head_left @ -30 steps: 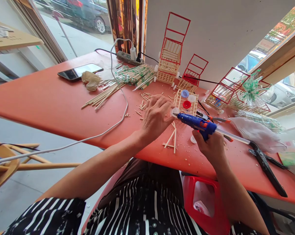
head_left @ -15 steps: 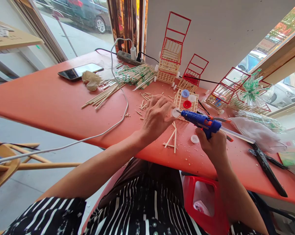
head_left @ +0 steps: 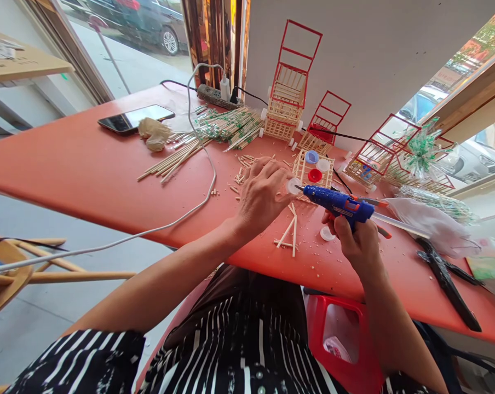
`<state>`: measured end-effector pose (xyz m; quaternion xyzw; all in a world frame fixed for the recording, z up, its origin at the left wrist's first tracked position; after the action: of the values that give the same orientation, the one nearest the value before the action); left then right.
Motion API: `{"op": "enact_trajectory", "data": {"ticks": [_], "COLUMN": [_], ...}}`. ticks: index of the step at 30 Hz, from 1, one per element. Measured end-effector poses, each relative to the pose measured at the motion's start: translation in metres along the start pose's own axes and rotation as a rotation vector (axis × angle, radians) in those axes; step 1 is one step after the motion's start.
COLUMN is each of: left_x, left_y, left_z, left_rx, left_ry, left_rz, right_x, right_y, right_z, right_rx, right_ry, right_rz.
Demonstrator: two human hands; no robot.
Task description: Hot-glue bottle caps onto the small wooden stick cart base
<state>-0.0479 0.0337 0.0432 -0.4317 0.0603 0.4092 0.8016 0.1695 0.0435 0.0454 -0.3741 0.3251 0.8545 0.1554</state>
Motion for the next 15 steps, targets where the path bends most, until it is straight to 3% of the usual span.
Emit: {"op": "enact_trajectory", "data": {"ticks": [4, 15], "left_x": [0.0002, 0.0029], "left_y": [0.0013, 0.0007], "left_z": [0.0007, -0.0006], "left_rx": [-0.008, 0.019], "left_ry": [-0.001, -0.003], "left_rz": [0.011, 0.011], "right_x": [-0.0013, -0.0032], "right_y": [-0.0011, -0.0002], "right_z": [-0.0016, -0.0010], "right_rx": [-0.027, -0.026], "right_ry": [-0.008, -0.004], "right_rz": [0.014, -0.222]}}
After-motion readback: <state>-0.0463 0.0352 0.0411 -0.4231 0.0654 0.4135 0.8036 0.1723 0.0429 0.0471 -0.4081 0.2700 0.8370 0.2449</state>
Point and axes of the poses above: each hand's wrist, its own z-axis towards the middle knuckle, its own x-axis out of the palm, y = z × x, the point moved 9 cm from there along z, towards the middle knuckle, and after that the axes turned 13 degrees about -x, right-handed, at the moved point
